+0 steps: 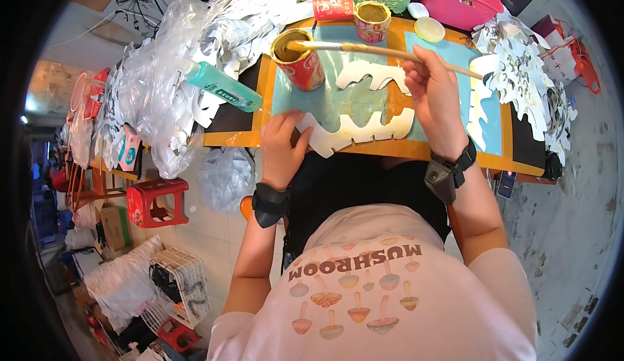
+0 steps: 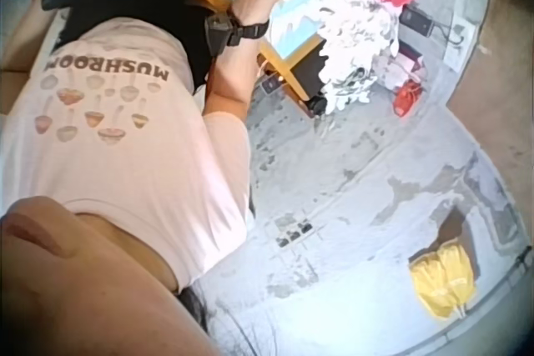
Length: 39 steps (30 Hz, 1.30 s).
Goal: The recorder uses a brush to apply glue from a container to the edges of white shoe upper components.
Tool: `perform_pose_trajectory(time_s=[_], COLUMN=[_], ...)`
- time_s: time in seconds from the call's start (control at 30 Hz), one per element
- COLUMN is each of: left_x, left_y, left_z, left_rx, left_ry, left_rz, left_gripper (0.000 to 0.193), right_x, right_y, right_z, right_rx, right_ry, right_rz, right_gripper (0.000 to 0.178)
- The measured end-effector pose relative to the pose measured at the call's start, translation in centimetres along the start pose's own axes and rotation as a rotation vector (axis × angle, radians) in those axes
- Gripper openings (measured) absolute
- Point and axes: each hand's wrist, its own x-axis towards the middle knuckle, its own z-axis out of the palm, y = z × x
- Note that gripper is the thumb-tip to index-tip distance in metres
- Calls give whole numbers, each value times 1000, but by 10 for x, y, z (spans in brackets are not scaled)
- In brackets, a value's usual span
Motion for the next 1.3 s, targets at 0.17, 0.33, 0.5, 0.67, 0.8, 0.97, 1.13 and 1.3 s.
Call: perform_pose_trajectory(time_s=[0.17, 0.33, 0.5, 0.67, 0.8, 0.97, 1.13, 1.3], left_x=[9, 23, 33, 33, 22, 13, 14, 15], left_y=[4, -5, -12, 0, -2, -20, -31, -34], left_z=[2, 12, 14, 11, 0, 0, 0, 1], left_rx=[-36, -144, -59, -2, -5, -135, -199, -239], left_ry=[-26, 13, 84, 133, 110, -26, -35, -34], left_rz=[-65, -139, -250, -265, -28, 33, 47, 50], left_gripper=[17, 9, 10, 15, 17, 12, 11, 11], right_x=[-2, -1, 7, -2, -33, -51, -50, -48], right_y=[-5, -37, -65, -71, -45, 4, 35, 39], right_z=[-46, -28, 21, 30, 10, -43, -46, -40], right_rx=[154, 494, 638, 615, 171, -219, -361, -440], right_ry=[-9, -333, -564, -631, -155, -137, -148, -178], right_rz=[140, 177, 136, 79, -117, -36, -56, -86], right_gripper=[11, 14, 19, 17, 13, 20, 21, 21])
